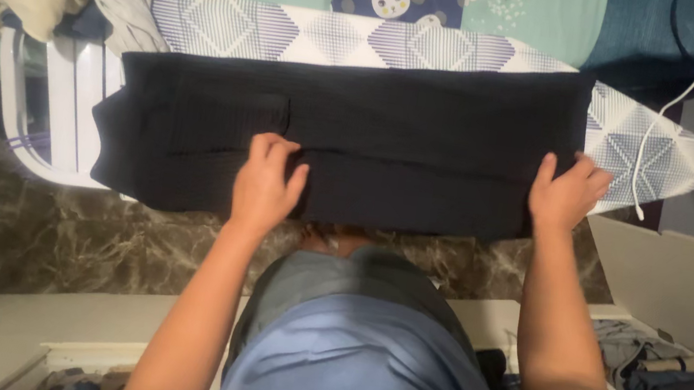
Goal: The person picks up a black shirt from a pile on a bed, removes a hanger, and spreads the shirt out on an ironing board. They fold the sleeves and the body of the shirt into a square, button the top button, and place the folded garment on the bed.
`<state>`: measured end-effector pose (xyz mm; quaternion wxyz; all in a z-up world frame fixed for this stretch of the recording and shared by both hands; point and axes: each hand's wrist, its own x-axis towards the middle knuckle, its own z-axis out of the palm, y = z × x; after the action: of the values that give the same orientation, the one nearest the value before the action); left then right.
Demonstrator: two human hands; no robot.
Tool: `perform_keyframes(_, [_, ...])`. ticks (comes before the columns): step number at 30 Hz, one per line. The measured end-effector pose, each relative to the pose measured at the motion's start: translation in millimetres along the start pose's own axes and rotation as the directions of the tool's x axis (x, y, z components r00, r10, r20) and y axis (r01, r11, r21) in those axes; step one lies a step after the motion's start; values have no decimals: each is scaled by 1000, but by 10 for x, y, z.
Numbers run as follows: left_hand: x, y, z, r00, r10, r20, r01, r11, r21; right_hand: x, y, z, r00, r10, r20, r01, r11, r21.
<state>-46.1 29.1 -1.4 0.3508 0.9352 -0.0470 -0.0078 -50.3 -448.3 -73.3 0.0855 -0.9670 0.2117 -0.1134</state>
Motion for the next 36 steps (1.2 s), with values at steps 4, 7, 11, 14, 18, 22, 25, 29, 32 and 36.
perform_keyframes(4, [-341, -476, 65, 981, -33, -194, 27, 999, -33, -377, 325, 75, 998, -13, -62, 9, 998, -65])
perform_keyframes(7, [-745, -975, 243, 792, -520, -320, 358, 819, -448, -617, 781, 172, 988, 106, -114, -106, 994, 2])
perform_keyframes(11, [-1110, -1588, 281, 496, -730, -471, 433, 677, -595, -1089, 1061, 542, 815, 579, -1, -537, 756, 374])
perform_keyframes(14, [-1133, -1683, 147, 290, -915, -282, 407, 384, -828, -1308, 957, 645, 293, 530, 796, -835, -264, 483])
perform_keyframes(18, [-1064, -1585, -100, 423, -898, 118, 412, 75, -908, -1509, 700, 798, 408, 285, 867, -662, -562, 497])
perform_keyframes(22, [-1271, -1751, 9, 657, -743, 126, 485, 289, -826, -1367, 804, 948, 598, 249, 762, -423, -710, 563])
perform_keyframes(25, [-1547, -1927, 83, 665, -717, 212, 593, 333, -734, -1410, 975, 819, 659, 193, 727, -365, -762, 534])
perform_keyframes(29, [-1841, -2011, -3, 692, -660, 293, 549, 218, -807, -1518, 1284, 517, 673, 292, 679, -275, -754, 597])
perform_keyframes(32, [-1974, -1996, -59, 738, -554, 386, 591, 255, -765, -1557, 1353, 331, 702, 215, 679, -322, -755, 572])
perform_keyframes(36, [-2134, -1913, -89, 718, -514, 470, 674, 343, -654, -1499, 1301, 163, 694, 193, 694, -347, -754, 557])
